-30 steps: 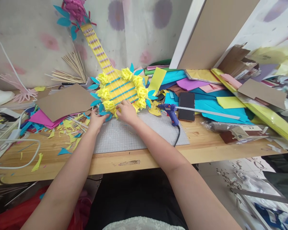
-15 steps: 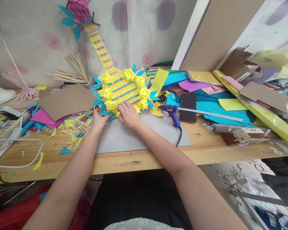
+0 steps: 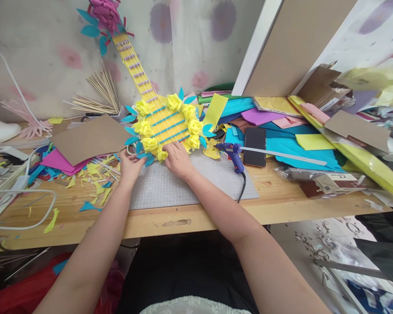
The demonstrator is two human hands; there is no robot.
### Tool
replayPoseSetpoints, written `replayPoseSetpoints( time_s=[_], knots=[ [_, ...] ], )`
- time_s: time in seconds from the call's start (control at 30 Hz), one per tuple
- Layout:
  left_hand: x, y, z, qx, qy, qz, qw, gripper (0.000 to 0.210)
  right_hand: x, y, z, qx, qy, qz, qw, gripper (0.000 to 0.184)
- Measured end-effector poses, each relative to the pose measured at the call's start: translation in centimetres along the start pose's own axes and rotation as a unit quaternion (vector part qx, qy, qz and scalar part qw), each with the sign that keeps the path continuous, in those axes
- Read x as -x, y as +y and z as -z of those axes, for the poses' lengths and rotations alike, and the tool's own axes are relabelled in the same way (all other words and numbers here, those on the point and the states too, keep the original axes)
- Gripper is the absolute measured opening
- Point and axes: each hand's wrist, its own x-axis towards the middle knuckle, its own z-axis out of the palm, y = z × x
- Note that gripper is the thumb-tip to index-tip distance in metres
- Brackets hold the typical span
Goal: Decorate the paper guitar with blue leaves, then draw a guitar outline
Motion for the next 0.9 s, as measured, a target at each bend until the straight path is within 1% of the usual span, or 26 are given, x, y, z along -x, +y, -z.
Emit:
replayPoseSetpoints(
  time_s=[0.07,0.1,0.13,0.17,0.2,0.27,0.33,0.47,0.57,0.73,0.9],
  knots=[
    [0.9,0.3,0.9,-0.07,0.058,-0.084,0.992,0.076,0.2,0.5,-0.1,-0.019,0.037,-0.008,0.999,0.031],
    [1.3,0.5,1.2,-0.1,0.08,-0.131,0.983,0.075,0.2,0.8,-0.2,-0.029,0.057,-0.013,0.998,0.031],
    [1.7,0.6,1.5,-0.125,0.088,-0.175,0.973,0.076,0.2,1.1,-0.2,-0.038,0.075,-0.018,0.996,0.031],
    [2.1,0.7,1.7,-0.144,0.081,-0.215,0.962,0.077,0.3,1.3,-0.2,-0.048,0.091,-0.023,0.994,0.031],
    [2.3,0.8,1.8,-0.159,0.061,-0.248,0.954,0.078,0.3,1.6,-0.2,-0.058,0.105,-0.028,0.992,0.031],
    [2.8,1.0,1.6,-0.187,0.009,-0.291,0.938,0.081,0.4,1.9,-0.1,-0.08,0.133,-0.043,0.987,0.03],
    [3.1,1.2,1.2,-0.219,-0.032,-0.308,0.925,0.084,0.5,2.1,0.0,-0.105,0.159,-0.067,0.979,0.029],
    [3.4,1.6,0.6,-0.278,-0.07,-0.322,0.902,0.083,0.6,2.2,-0.1,-0.131,0.179,-0.096,0.97,0.028],
    [3.4,1.6,0.5,-0.302,-0.08,-0.325,0.893,0.082,0.5,2.4,-0.4,-0.135,0.178,-0.103,0.969,0.027],
    [3.3,1.4,0.2,-0.315,-0.086,-0.328,0.887,0.083,0.5,2.4,-0.5,-0.133,0.164,-0.109,0.971,0.025],
    [3.0,1.1,-0.1,-0.323,-0.095,-0.33,0.882,0.084,0.6,2.2,-0.4,-0.128,0.15,-0.102,0.975,0.025]
  ],
)
